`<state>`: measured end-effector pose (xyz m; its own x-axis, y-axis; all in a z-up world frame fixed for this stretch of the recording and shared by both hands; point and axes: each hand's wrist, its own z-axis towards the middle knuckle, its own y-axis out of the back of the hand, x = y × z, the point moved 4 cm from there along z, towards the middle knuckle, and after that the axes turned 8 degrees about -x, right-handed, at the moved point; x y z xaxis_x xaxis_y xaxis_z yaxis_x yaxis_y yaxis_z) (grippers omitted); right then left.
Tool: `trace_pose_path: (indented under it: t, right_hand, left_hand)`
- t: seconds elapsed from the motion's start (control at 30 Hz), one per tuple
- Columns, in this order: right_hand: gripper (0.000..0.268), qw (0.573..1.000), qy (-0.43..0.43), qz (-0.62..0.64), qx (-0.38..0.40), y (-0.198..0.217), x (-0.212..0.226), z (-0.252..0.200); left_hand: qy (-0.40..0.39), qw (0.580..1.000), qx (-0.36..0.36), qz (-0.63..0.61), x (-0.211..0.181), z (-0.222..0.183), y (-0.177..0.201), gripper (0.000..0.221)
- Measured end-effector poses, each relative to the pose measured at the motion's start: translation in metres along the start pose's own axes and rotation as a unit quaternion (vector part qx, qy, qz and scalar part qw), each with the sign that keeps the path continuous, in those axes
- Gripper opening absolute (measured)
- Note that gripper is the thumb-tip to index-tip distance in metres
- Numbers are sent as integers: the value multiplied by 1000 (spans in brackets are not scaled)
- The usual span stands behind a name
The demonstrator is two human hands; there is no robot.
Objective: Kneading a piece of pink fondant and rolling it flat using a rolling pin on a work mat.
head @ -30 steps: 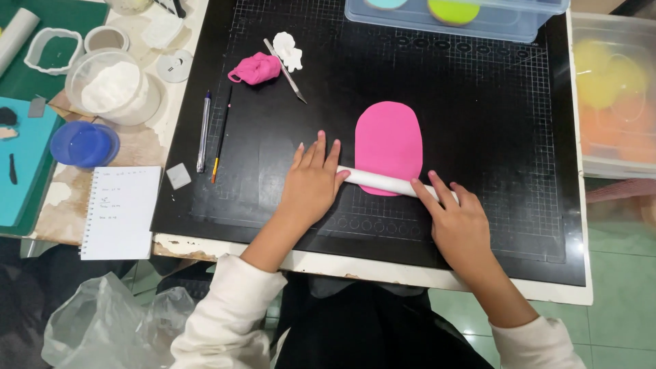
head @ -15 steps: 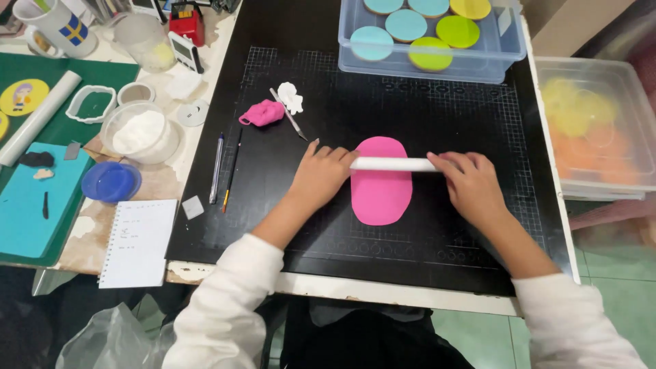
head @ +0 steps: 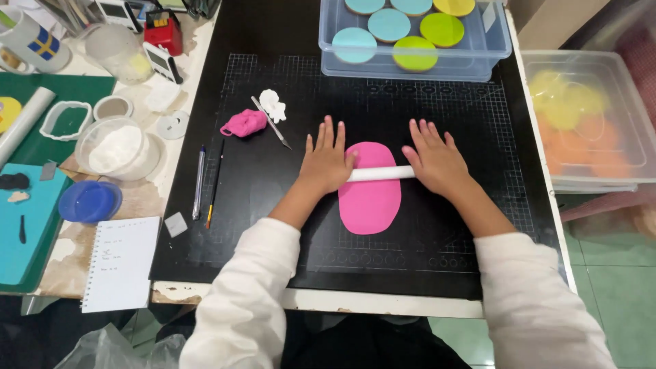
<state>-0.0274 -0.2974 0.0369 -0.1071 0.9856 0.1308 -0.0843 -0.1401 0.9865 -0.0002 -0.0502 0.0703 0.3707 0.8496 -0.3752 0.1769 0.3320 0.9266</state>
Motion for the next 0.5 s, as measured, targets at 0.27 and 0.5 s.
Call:
trace_pose_path:
  t: [0.27, 0.5]
  right_hand:
    - [54, 979, 71, -130, -141, 1, 14, -136]
    - [46, 955, 81, -192, -213, 1, 21, -201]
  left_hand:
    - [-69, 995, -61, 46, -16, -99, -39, 70]
    - [-126, 966, -198, 106, -29, -166, -47, 54]
